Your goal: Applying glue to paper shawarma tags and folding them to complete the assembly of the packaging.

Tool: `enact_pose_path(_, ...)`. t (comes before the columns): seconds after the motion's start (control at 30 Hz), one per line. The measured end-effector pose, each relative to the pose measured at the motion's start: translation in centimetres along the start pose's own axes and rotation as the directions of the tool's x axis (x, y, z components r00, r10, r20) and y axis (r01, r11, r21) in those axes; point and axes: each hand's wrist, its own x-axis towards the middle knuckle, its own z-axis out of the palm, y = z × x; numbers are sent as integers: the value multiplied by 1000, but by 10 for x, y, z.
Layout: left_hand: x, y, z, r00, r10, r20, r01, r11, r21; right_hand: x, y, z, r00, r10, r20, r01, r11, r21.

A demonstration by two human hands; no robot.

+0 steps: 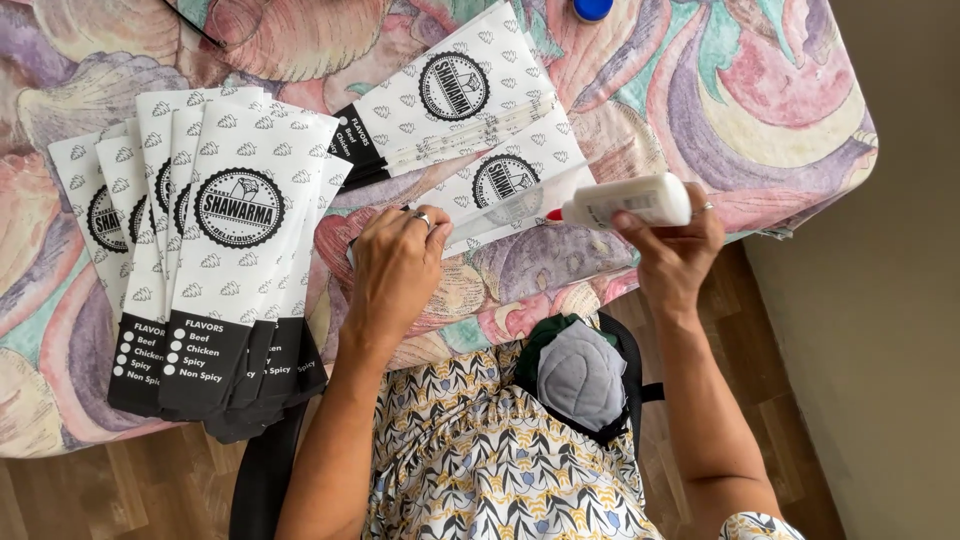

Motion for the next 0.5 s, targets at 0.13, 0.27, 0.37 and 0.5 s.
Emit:
enact_pose_path(0.13,10,3,-20,998,-45,49,49,994,-95,5,-1,-1,999,13,31,-12,1000,-18)
enact_pose_path(0.27,17,2,-29,996,-65,58,74,984,-165,20,5,-36,998,-50,37,52,997,-63)
enact_pose_path(0.37,16,-1,-27,993,-90,77,103,979,-179,26,16,-50,996,-81,-36,79,995,-54)
enact_pose_path(0.5,17,-1,-26,993,-94,69,106,977,-183,21,20,-34,997,-66,-36,65,998,-25)
